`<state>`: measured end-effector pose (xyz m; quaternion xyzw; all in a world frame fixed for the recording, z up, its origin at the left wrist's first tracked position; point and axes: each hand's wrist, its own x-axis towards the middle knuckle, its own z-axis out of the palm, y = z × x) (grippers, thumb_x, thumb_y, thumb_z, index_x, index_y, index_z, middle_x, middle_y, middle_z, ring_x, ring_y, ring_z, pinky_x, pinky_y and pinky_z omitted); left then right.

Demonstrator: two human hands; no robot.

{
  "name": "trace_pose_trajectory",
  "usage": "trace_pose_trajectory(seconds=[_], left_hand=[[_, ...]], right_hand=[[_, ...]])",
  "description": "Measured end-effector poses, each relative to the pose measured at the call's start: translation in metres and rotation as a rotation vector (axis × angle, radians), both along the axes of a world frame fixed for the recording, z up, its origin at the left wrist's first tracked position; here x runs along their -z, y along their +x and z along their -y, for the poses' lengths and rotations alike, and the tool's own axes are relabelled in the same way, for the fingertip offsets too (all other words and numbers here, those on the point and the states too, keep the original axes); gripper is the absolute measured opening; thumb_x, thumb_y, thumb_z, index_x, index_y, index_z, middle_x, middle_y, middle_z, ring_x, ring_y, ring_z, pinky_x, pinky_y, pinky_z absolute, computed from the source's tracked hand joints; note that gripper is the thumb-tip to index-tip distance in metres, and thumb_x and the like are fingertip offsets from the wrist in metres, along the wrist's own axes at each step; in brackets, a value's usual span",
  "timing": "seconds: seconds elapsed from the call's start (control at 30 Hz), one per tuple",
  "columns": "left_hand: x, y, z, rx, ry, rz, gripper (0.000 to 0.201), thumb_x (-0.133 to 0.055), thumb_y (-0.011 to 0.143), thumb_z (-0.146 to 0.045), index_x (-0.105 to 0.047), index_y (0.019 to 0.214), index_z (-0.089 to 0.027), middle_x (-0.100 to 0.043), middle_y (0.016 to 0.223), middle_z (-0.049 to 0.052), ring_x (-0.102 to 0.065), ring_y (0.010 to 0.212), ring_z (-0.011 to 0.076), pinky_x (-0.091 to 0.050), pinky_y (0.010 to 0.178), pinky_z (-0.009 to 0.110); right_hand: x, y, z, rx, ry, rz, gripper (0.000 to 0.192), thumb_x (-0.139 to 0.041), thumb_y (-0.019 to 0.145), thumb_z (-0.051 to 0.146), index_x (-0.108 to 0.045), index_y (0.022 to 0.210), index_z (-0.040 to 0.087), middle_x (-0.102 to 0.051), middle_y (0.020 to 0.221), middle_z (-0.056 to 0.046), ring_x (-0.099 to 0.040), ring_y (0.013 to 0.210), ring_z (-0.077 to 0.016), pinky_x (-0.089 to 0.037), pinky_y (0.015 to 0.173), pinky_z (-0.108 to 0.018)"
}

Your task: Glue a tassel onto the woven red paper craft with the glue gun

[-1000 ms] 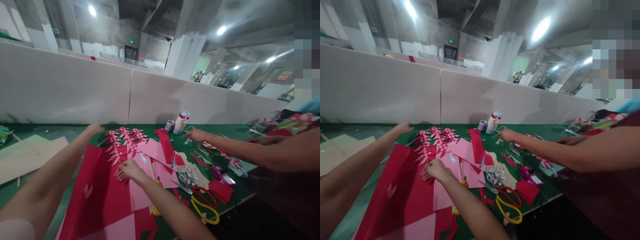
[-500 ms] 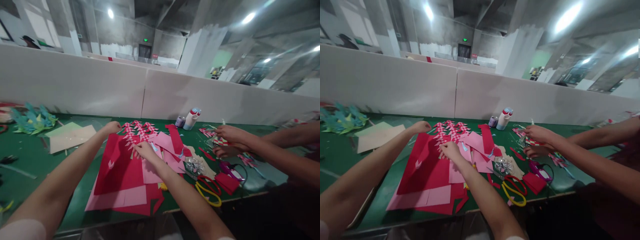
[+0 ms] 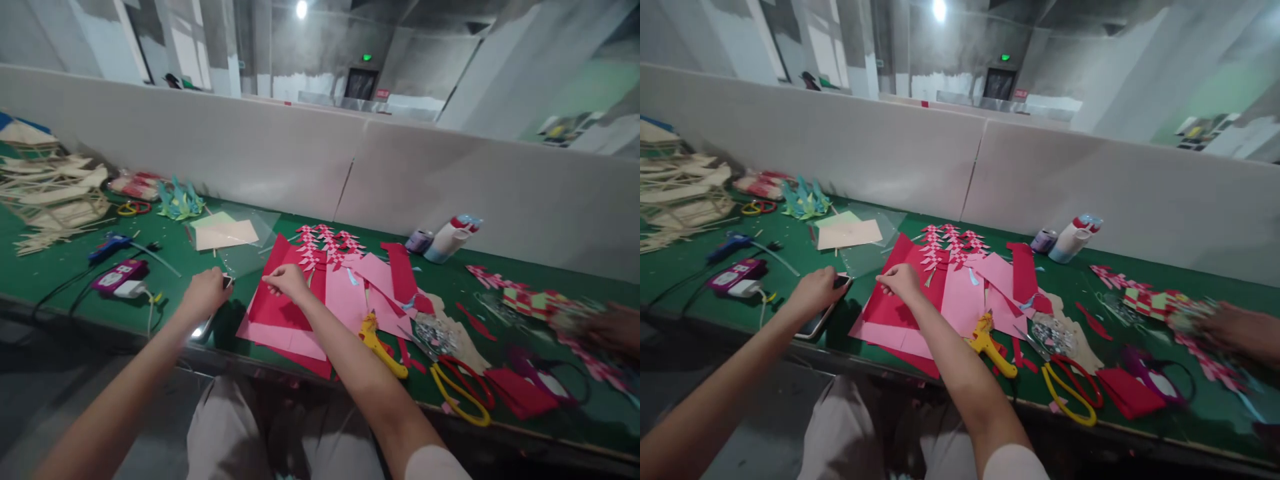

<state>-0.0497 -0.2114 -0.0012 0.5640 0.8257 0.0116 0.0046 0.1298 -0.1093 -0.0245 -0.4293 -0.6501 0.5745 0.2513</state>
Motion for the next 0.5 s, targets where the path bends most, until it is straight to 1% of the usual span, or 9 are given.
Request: trace_pose_trajectory(seconds=[0.07,0.17,0.23,0.3,0.4,0.5], left_hand=[[0.013,-0.001,0.023,-0.075,0.005,-0.027,0.052,-0.045,0.082,-0.043,-0.054,0.114,-0.003,-0.063,0.111,0.026,-0.058,0.107,0.0357,-0.044,0.084,0.039],[0.026,0.001,0.04,-0.176,0.006,-0.037,0.059,-0.044,0.082,-0.049,-0.05,0.117,-0.002,-0.06,0.112,0.028,-0.057,0.106,0.0385,-0.044,0.082,0.042],[0.03,0.002,0.043,-0.223,0.004,-0.03,0.058,-0.044,0.082,-0.05,-0.05,0.117,-0.004,-0.06,0.11,0.027,-0.058,0.105,0.0376,-0.044,0.081,0.042],[0.032,0.003,0.043,-0.268,0.004,-0.022,0.058,-0.045,0.082,-0.05,-0.049,0.117,-0.005,-0.06,0.11,0.027,-0.057,0.105,0.0379,-0.044,0.081,0.043],[0.032,0.004,0.04,-0.316,0.01,-0.014,0.058,-0.046,0.081,-0.051,-0.049,0.116,-0.005,-0.059,0.111,0.027,-0.057,0.106,0.039,-0.044,0.081,0.044],[0.033,0.004,0.038,-0.321,0.023,-0.01,0.057,-0.047,0.08,-0.05,-0.05,0.115,-0.006,-0.059,0.11,0.025,-0.057,0.105,0.0375,-0.044,0.081,0.043]], right_hand=[[0.004,-0.013,0.009,-0.024,-0.034,-0.013,0.024,-0.072,0.077,0.019,-0.058,0.059,0.014,-0.059,0.046,0.003,-0.056,0.038,-0.0071,-0.045,0.04,-0.015],[0.008,-0.029,0.022,-0.041,-0.095,-0.033,0.02,-0.072,0.079,0.021,-0.054,0.072,0.016,-0.06,0.049,0.005,-0.057,0.037,-0.008,-0.045,0.037,-0.016],[0.009,-0.036,0.031,-0.04,-0.129,-0.047,0.022,-0.071,0.082,0.025,-0.049,0.083,0.018,-0.059,0.05,0.007,-0.057,0.037,-0.008,-0.044,0.036,-0.015],[0.011,-0.041,0.038,-0.038,-0.155,-0.058,0.022,-0.067,0.086,0.028,-0.046,0.087,0.019,-0.058,0.051,0.009,-0.056,0.036,-0.0073,-0.044,0.036,-0.014],[0.016,-0.045,0.045,-0.043,-0.18,-0.066,0.019,-0.06,0.091,0.029,-0.044,0.086,0.019,-0.057,0.051,0.008,-0.055,0.036,-0.0068,-0.043,0.035,-0.014],[0.023,-0.048,0.049,-0.055,-0.192,-0.073,0.017,-0.056,0.093,0.028,-0.044,0.085,0.019,-0.058,0.052,0.007,-0.056,0.036,-0.0076,-0.043,0.035,-0.014]])
